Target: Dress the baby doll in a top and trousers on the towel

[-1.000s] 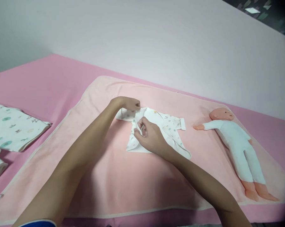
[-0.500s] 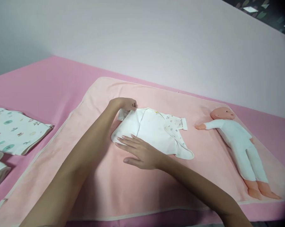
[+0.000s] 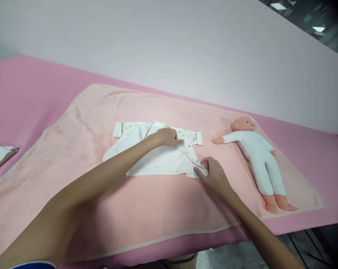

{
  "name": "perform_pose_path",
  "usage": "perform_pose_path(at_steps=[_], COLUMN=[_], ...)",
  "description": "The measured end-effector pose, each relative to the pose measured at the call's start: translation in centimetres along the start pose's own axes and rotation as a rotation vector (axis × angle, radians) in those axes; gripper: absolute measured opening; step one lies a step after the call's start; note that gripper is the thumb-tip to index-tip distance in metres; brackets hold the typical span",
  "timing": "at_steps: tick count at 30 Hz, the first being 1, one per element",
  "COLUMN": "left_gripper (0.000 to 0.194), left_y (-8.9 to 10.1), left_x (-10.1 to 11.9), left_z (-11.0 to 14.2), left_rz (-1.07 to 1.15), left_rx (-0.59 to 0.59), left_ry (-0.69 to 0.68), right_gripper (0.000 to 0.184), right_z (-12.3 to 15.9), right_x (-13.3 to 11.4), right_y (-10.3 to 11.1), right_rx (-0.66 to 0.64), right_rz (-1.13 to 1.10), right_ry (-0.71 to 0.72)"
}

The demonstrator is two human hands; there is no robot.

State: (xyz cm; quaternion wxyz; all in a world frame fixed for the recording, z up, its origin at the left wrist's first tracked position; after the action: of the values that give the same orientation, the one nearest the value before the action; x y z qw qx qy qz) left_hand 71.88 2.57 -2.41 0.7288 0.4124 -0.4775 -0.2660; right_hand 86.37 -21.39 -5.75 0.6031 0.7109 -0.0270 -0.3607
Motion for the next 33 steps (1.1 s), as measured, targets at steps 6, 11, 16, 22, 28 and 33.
perform_pose_path(at_steps=[6, 11, 16, 22, 28, 33], left_gripper=[0.034, 0.024, 0.027, 0.036, 0.039, 0.031], left_y=[-0.8, 2.5, 4.8, 2.6, 2.0, 1.9], left_x=[-0.1, -4.2, -6.6, -7.0, -7.2, -7.1], left_z=[-2.2, -1.7, 0.2, 0.0, -0.6, -0.6], left_rz=[0.119, 0.204, 0.079, 0.060, 0.109, 0.091], left_rx=[0.059, 0.183, 0.270, 0.126, 0.127, 0.124], left_ry=[0.003, 0.099, 0.174, 0.181, 0.152, 0.123], right_gripper=[0.022, 0.016, 0.008, 0.010, 0.016, 0.019], right_z=[-0.1, -0.1, 0.2, -0.5, -0.5, -0.3], right_x=[-2.9, -8.2, -11.1, -9.5, -8.7, -8.4], right_y=[1.0, 0.6, -3.8, -5.8, -5.7, -5.3], right_rx=[-0.095, -0.088, -0.166, -0.277, -0.436, -0.444], right_rz=[-0.149, -0.231, -0.064, -0.079, -0.102, -0.121], right_ry=[0.058, 0.330, 0.712, 0.726, 0.731, 0.773])
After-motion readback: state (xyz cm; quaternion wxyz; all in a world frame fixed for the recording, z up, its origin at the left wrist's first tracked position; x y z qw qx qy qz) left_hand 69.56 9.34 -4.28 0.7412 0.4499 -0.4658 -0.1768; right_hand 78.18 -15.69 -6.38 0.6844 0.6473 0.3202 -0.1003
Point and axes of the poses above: each hand's wrist, its own z-axis away from the middle knuckle, its own y-axis out of the back of the hand, x = y × z, the point moved 6 cm from there along -z, towards the middle knuckle, and after that the axes turned 9 degrees about -y, right-handed, at the moved point
